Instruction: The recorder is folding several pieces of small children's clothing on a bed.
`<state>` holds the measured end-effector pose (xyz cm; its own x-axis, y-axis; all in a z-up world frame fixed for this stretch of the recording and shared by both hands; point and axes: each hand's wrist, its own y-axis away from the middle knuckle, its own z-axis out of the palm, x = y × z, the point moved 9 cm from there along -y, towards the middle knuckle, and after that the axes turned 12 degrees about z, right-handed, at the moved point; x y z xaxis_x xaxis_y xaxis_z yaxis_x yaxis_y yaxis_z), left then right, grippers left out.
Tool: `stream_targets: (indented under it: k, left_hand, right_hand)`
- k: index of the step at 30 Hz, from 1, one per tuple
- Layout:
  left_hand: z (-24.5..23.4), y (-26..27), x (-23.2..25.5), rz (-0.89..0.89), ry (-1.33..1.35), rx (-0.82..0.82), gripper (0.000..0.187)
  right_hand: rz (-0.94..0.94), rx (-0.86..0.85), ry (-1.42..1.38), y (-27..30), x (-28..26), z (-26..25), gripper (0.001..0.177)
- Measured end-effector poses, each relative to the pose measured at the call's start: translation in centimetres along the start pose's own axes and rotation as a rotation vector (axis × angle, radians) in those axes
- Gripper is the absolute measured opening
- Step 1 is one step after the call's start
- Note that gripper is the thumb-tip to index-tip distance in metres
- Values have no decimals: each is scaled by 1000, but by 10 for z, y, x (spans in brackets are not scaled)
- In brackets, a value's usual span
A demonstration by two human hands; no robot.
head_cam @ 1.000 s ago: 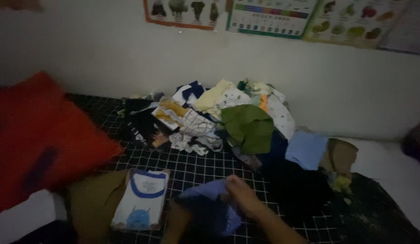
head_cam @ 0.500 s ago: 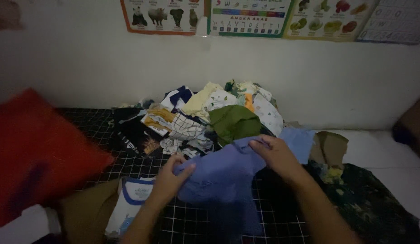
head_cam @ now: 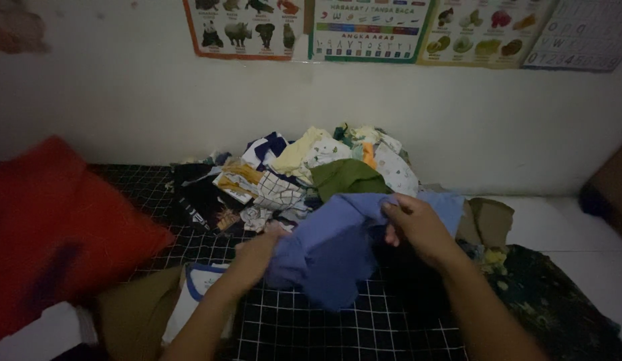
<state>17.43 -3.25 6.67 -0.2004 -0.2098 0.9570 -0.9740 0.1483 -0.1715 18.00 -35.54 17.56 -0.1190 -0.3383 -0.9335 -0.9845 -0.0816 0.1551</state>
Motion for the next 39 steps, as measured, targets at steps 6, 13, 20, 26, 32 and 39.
stream_targets:
  k: [6, 13, 20, 26, 32, 39]
  left_hand:
    - [41, 16, 21, 112, -750, -417, 62]
    - [54, 28, -17, -84, -601, -501, 78]
    - [57, 29, 49, 117, -10, -317, 58]
    - [39, 25, 96, 74, -479, -66, 93]
    - [73, 7, 133, 520, -276, -108, 60]
    - [47, 1, 166, 543, -236, 65, 33]
  right_hand:
    - [84, -126, 24, 3, 1, 13, 31]
    - [-24, -236, 22, 7, -6, 24, 29]
    - [-43, -353, 167, 15, -11, 30, 28]
    - [-181, -182, 136, 13, -33, 19, 28]
    - [-93, -315, 237, 31, -35, 55, 27]
    - [-578, -34, 398, 19, 52, 82, 57]
